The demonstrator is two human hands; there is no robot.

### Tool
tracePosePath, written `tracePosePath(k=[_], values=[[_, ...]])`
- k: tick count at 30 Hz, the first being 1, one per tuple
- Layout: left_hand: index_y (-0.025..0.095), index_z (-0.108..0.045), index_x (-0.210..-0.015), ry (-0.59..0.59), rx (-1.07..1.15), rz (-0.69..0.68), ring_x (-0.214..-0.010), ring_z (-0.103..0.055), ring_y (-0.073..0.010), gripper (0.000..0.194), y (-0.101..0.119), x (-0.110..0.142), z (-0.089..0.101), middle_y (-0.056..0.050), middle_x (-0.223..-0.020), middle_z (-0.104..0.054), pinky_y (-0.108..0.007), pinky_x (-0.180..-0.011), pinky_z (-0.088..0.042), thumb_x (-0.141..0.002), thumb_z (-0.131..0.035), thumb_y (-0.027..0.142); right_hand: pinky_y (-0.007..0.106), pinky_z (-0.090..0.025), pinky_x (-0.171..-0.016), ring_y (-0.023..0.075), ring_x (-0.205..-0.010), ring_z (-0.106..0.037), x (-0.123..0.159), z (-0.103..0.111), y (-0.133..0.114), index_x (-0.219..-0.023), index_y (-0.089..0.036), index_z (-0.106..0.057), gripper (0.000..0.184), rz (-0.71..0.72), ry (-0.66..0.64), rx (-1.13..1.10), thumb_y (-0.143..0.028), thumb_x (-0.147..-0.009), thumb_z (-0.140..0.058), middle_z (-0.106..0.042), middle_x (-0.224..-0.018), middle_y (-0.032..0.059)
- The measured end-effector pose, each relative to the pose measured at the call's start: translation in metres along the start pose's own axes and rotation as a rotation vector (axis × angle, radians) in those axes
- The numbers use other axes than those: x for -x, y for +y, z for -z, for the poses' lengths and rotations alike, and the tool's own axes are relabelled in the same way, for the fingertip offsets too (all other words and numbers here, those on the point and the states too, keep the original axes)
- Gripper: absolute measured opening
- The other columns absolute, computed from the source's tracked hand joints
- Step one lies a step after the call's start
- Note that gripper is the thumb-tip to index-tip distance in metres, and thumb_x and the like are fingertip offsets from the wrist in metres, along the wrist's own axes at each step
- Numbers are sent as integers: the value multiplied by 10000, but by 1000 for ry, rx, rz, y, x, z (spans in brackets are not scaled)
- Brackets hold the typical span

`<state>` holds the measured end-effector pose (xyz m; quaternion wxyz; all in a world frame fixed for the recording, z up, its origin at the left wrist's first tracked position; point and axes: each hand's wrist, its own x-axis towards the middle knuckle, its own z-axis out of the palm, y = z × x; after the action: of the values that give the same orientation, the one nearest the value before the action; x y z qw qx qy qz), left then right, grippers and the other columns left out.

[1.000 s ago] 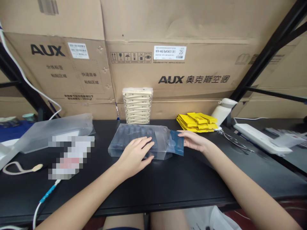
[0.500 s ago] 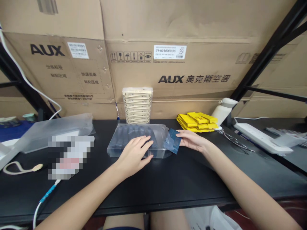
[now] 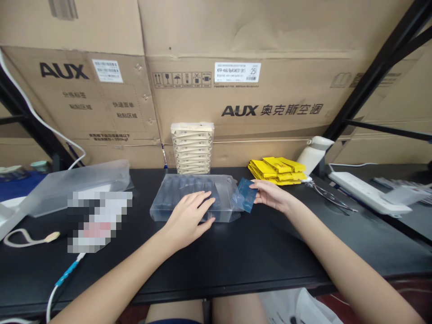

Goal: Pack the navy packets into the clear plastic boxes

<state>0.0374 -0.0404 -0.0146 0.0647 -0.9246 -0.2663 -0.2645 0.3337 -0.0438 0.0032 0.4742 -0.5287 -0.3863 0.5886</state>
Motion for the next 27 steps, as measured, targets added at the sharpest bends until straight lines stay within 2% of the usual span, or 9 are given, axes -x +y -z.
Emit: tracePosePath(k=[27], values=[[140,-541,-1253,-13,-4,-8,-1245,-508,-282,416,-1,1,0,-120,-1347,-557,-446,-1011,-448,-888,-529,340,233,-547,-510,108,-541,-606,-4,3,-2,-784,-187,-565,75,26,103,0,-172,-721,-602,-641,-661,-19]])
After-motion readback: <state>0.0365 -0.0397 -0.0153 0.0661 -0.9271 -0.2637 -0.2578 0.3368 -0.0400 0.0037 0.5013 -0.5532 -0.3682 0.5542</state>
